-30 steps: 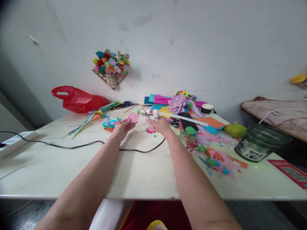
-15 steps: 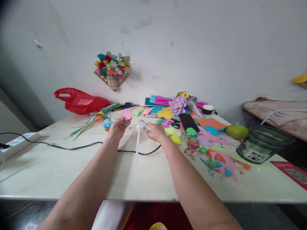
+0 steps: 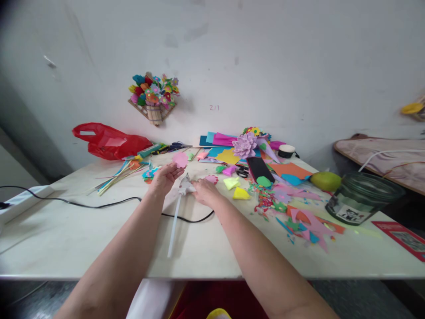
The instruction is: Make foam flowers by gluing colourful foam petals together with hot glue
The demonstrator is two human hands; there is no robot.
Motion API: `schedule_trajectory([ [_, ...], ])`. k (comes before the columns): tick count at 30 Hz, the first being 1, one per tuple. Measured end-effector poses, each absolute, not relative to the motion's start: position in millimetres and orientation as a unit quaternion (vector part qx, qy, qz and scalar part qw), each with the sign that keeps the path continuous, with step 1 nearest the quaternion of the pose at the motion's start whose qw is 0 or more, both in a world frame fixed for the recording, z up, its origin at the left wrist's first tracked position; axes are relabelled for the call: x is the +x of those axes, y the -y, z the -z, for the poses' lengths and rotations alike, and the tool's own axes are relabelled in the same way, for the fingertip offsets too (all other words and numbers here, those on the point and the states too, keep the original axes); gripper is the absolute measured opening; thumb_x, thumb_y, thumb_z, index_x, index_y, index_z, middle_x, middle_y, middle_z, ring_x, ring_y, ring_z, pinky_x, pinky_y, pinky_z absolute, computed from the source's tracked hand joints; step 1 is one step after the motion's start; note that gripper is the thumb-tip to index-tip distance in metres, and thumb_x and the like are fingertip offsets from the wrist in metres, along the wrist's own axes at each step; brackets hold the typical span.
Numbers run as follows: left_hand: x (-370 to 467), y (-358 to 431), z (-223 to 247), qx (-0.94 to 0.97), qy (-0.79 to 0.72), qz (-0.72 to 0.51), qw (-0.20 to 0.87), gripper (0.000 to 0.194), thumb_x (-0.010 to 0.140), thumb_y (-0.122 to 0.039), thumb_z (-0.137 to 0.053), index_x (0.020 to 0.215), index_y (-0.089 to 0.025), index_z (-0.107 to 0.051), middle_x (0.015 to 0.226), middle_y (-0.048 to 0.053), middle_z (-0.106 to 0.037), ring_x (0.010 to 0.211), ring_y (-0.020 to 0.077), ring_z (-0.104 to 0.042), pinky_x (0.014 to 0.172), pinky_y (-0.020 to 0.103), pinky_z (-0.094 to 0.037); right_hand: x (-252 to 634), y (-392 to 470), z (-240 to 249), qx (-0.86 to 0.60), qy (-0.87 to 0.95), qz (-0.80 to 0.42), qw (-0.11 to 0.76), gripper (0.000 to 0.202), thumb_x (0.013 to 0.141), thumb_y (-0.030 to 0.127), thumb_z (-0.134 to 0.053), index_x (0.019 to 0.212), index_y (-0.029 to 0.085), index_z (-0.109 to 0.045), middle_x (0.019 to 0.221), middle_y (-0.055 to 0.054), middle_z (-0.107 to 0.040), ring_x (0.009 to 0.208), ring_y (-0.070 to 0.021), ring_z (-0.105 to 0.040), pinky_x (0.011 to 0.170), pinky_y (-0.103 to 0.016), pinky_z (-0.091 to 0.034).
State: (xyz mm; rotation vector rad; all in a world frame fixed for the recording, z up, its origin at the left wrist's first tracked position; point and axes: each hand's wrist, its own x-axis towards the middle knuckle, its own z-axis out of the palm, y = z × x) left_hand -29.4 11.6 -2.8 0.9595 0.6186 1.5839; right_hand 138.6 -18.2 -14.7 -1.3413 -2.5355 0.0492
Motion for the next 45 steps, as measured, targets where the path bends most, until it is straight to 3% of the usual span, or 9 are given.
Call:
schedule_trajectory([
  [5, -28.1, -10.5, 2.6, 0.419, -0.255, -0.661, 0.568, 0.011, 0.063, -0.018, -0.064, 0.072, -0.013, -0.062, 0.070, 0.005, -0.067, 0.077, 0.0205, -0.066, 0.079, 0.034, -0.049, 143.7, 16.1, 5.0, -0.464, 0.870, -0.027, 0.166, 0.038, 0.083, 0.039, -0.043, 0.111, 0.020, -0.057, 0.102, -0.009, -0.061, 0.095, -0.0192, -0.054, 0.080, -0.026, -0.037],
  [9, -27.4, -10.5, 1.8, 0.424, -0.263, -0.650, 0.573, 0.009, 0.064, -0.017, -0.064, 0.072, -0.012, -0.062, 0.071, 0.005, -0.068, 0.076, 0.0205, -0.066, 0.078, 0.033, -0.050, 164.3, 8.2, -9.3, -0.526, 0.825, 0.020, 0.208, 0.030, 0.084, 0.030, -0.040, 0.094, 0.019, -0.065, 0.099, -0.008, -0.064, 0.093, -0.0170, -0.055, 0.077, -0.023, -0.038],
  [16, -27.7, -11.9, 3.8, 0.440, -0.273, -0.632, 0.577, 0.011, 0.065, -0.019, -0.067, 0.074, -0.013, -0.063, 0.070, 0.005, -0.067, 0.076, 0.0202, -0.066, 0.076, 0.032, -0.050, 186.4, 9.2, -24.0, -0.641, 0.760, -0.011, 0.110, 0.026, 0.076, 0.038, -0.051, 0.079, 0.020, -0.068, 0.084, -0.009, -0.068, 0.081, -0.0206, -0.060, 0.067, -0.027, -0.041],
  [25, -25.6, -8.9, 1.3, 0.445, -0.287, -0.624, 0.575, 0.011, 0.064, -0.019, -0.066, 0.073, -0.012, -0.063, 0.068, 0.005, -0.067, 0.073, 0.0198, -0.066, 0.070, 0.029, -0.051, 181.4, 14.2, -21.5, -0.629, 0.774, -0.030, 0.070, 0.030, 0.064, 0.045, -0.061, 0.075, 0.017, -0.068, 0.076, -0.010, -0.067, 0.076, -0.0214, -0.061, 0.061, -0.025, -0.041],
  [39, -24.6, -9.6, 3.3, 0.461, -0.288, -0.610, 0.576, 0.018, 0.062, -0.021, -0.068, 0.076, -0.011, -0.062, 0.069, 0.006, -0.067, 0.073, 0.0200, -0.066, 0.070, 0.030, -0.051, 181.3, 16.8, -23.2, -0.596, 0.802, -0.019, 0.046, 0.019, 0.068, 0.035, -0.059, 0.073, 0.019, -0.068, 0.075, -0.007, -0.068, 0.069, -0.0177, -0.059, 0.057, -0.023, -0.038],
  [42, -24.2, -8.3, 2.5, 0.470, -0.290, -0.601, 0.578, 0.021, 0.063, -0.023, -0.069, 0.078, -0.011, -0.063, 0.071, 0.006, -0.068, 0.073, 0.0186, -0.066, 0.072, 0.030, -0.051, 185.2, 9.2, -19.5, -0.598, 0.796, -0.028, 0.091, 0.020, 0.070, 0.034, -0.057, 0.072, 0.018, -0.068, 0.075, -0.007, -0.068, 0.070, -0.0168, -0.059, 0.057, -0.022, -0.037],
  [45, -22.6, -6.2, 0.9, 0.478, -0.299, -0.593, 0.576, 0.021, 0.063, -0.024, -0.069, 0.078, -0.010, -0.063, 0.071, 0.006, -0.068, 0.069, 0.0161, -0.065, 0.070, 0.028, -0.051, 189.1, -2.5, -14.2, -0.594, 0.766, -0.077, 0.233, 0.013, 0.069, 0.026, -0.057, 0.071, 0.017, -0.067, 0.075, -0.005, -0.067, 0.069, -0.0149, -0.058, 0.058, -0.022, -0.038],
])
